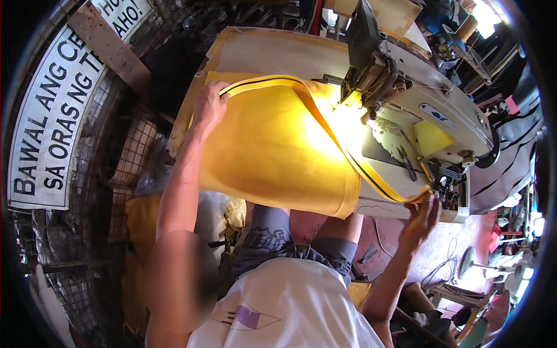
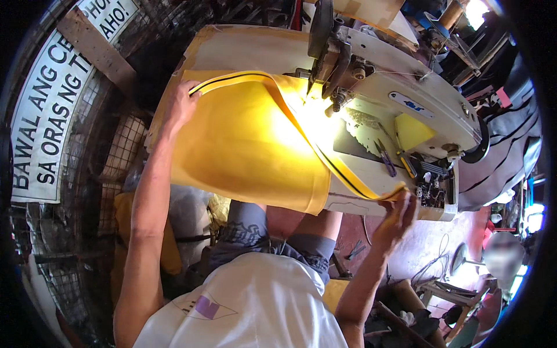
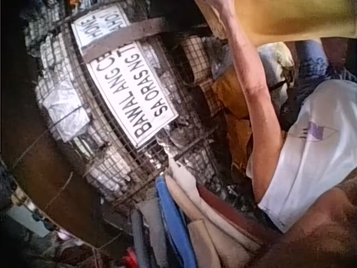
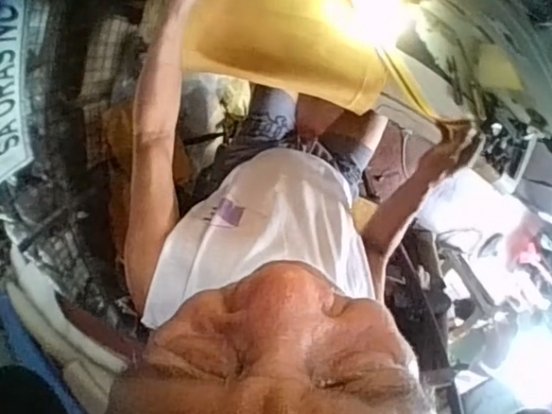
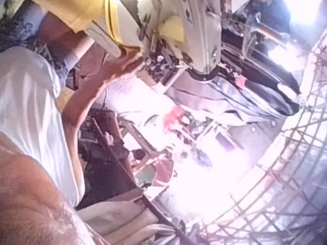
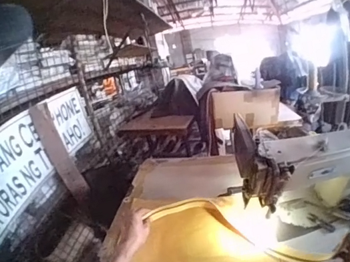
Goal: Sewing and assembling components of a yellow leather tote bag using an industrial sewing machine.
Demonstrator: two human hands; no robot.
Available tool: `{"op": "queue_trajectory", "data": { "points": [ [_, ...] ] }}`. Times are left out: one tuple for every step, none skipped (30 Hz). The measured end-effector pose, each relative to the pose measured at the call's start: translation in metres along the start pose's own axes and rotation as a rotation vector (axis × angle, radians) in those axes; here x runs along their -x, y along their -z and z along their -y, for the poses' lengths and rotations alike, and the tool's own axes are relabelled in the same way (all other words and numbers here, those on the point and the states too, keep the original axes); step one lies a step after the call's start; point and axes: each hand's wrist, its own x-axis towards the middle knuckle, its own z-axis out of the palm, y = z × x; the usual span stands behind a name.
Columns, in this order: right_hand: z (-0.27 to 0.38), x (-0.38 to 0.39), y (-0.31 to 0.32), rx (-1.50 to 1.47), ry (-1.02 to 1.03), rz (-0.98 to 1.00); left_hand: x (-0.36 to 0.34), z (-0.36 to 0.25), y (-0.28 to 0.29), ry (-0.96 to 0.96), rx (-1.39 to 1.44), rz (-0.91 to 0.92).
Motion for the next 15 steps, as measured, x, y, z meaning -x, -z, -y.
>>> {"op": "queue_trajectory", "data": {
  "points": [
    [-0.001,-0.01,0.013,-0.015,-0.048,-0.098,-0.001,-0.002,0.005,-0.013,0.225,0.019],
    [0.0,-0.019,0.025,-0.02,0.019,-0.137,-0.001,-0.012,0.015,-0.015,0.227,0.026],
    [0.0,-0.03,0.044,0.022,0.032,-0.185,0.004,-0.028,0.033,0.131,0.605,0.082],
    [0.003,-0.042,0.063,0.06,0.037,-0.31,0.008,-0.041,0.046,0.279,0.982,0.137],
    [0.0,-0.053,0.089,0.156,0.099,-0.41,0.011,-0.049,0.054,0.28,0.983,0.143],
    [-0.005,-0.056,0.109,0.294,0.261,-0.438,0.013,-0.057,0.062,0.272,1.067,0.168],
    [-0.012,-0.07,0.154,0.338,0.269,-0.394,0.015,-0.063,0.062,0.263,1.156,0.193],
    [0.0,-0.067,0.149,0.426,0.216,-0.45,0.018,-0.068,0.06,0.278,1.111,0.247],
    [0.026,-0.059,0.142,0.528,0.173,-0.513,0.019,-0.071,0.05,0.279,1.121,0.252],
    [0.038,-0.049,0.15,0.591,0.18,-0.441,0.022,-0.076,0.039,0.233,1.038,0.367],
    [0.048,-0.038,0.16,0.656,0.184,-0.376,0.023,-0.084,0.028,0.181,0.953,0.487],
    [0.065,-0.016,0.142,0.57,0.32,-0.292,0.025,-0.099,0.014,0.161,0.933,0.531],
    [0.09,0.01,0.121,0.565,0.249,-0.165,0.028,-0.112,0.003,0.142,0.91,0.575],
    [0.103,0.026,0.126,0.516,0.145,0.05,0.028,-0.112,-0.006,0.053,0.774,0.625],
    [0.114,0.044,0.12,0.235,0.161,0.446,0.024,-0.126,-0.012,0.037,0.787,0.644]
  ]
}}
